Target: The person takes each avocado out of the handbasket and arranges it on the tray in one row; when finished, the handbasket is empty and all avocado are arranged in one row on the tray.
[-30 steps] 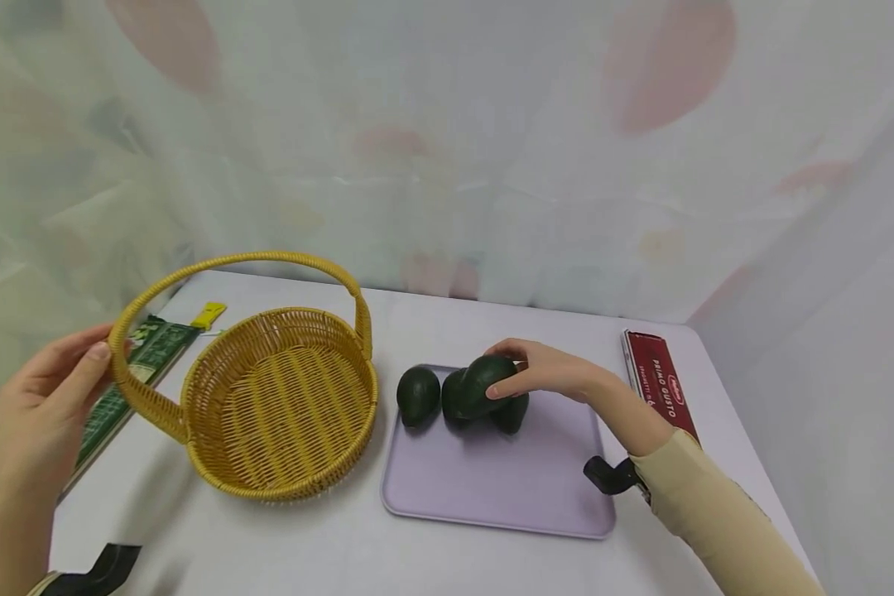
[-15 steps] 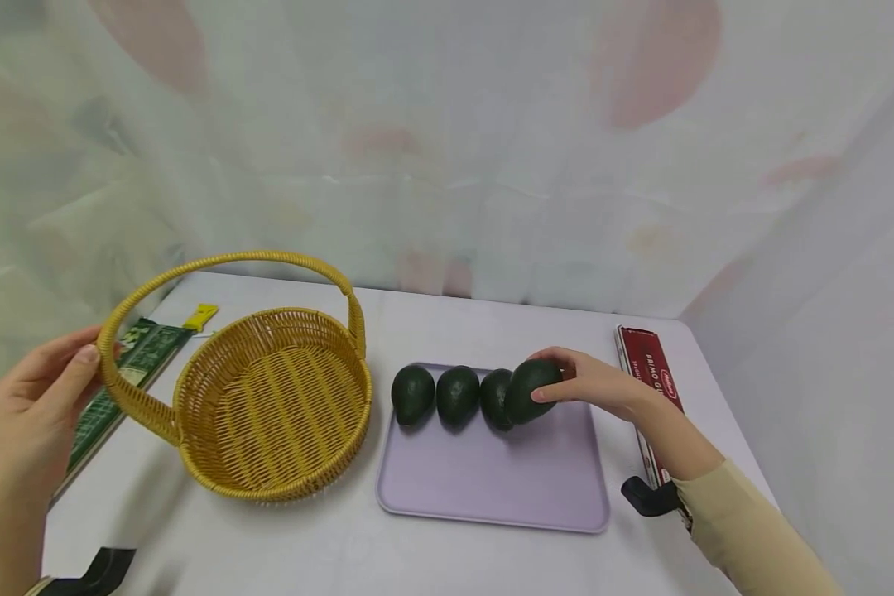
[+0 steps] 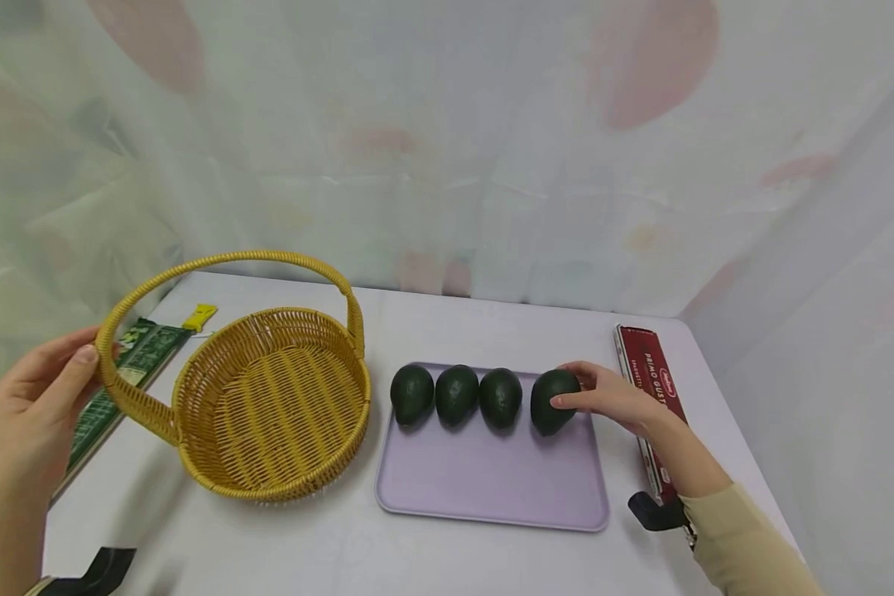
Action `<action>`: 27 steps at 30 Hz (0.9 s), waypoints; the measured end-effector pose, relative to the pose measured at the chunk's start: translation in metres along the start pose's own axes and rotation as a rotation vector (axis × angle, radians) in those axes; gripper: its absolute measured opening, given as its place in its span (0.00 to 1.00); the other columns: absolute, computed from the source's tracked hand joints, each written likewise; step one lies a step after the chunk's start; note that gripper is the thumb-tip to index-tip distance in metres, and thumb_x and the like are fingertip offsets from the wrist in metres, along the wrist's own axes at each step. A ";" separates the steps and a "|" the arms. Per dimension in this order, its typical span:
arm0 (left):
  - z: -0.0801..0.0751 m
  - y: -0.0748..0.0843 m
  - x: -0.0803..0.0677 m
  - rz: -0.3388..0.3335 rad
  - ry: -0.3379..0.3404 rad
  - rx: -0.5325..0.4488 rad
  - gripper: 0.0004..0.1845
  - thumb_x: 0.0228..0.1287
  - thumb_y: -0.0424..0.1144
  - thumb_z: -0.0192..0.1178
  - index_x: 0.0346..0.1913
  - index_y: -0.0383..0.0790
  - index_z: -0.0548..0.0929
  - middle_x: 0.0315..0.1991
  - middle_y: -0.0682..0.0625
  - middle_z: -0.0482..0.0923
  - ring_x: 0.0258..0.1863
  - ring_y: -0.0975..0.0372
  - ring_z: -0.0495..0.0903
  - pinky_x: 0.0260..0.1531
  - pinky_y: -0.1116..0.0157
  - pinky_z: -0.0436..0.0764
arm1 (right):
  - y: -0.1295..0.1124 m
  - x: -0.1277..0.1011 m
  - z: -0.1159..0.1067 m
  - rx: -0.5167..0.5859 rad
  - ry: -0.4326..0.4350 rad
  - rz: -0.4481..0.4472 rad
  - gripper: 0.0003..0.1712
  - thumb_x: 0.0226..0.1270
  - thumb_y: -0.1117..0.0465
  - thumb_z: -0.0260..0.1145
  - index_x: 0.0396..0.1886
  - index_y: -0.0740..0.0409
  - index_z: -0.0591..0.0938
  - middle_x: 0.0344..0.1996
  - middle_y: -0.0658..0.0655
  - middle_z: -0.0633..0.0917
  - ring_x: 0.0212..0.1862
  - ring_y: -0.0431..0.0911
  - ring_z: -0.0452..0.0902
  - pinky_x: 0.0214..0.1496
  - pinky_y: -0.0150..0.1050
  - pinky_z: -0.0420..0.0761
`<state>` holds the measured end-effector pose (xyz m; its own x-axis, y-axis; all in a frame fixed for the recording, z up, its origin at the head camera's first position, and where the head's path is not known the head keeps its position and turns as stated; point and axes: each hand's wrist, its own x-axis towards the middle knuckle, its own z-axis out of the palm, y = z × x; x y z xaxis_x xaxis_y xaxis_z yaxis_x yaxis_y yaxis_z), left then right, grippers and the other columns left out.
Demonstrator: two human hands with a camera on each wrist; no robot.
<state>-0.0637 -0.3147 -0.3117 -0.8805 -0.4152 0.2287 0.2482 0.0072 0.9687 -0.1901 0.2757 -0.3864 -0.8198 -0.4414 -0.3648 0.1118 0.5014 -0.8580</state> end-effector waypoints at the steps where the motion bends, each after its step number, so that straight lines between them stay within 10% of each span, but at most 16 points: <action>1: 0.000 0.000 0.000 0.000 0.000 -0.001 0.18 0.69 0.32 0.58 0.60 0.34 0.79 0.47 0.50 0.78 0.44 0.65 0.77 0.44 0.82 0.75 | 0.002 0.001 0.001 0.000 0.006 0.006 0.39 0.65 0.56 0.68 0.69 0.66 0.62 0.55 0.63 0.77 0.55 0.50 0.74 0.58 0.42 0.75; 27: -0.001 0.000 0.000 -0.016 -0.010 0.019 0.21 0.68 0.36 0.60 0.62 0.34 0.77 0.49 0.50 0.76 0.46 0.64 0.76 0.44 0.82 0.75 | 0.013 0.010 0.012 -0.068 0.116 -0.021 0.37 0.67 0.50 0.67 0.70 0.61 0.66 0.65 0.67 0.70 0.65 0.60 0.66 0.58 0.49 0.75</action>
<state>-0.0631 -0.3151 -0.3114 -0.8883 -0.4064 0.2138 0.2263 0.0176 0.9739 -0.1897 0.2688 -0.4049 -0.8815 -0.3652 -0.2994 0.0588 0.5442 -0.8369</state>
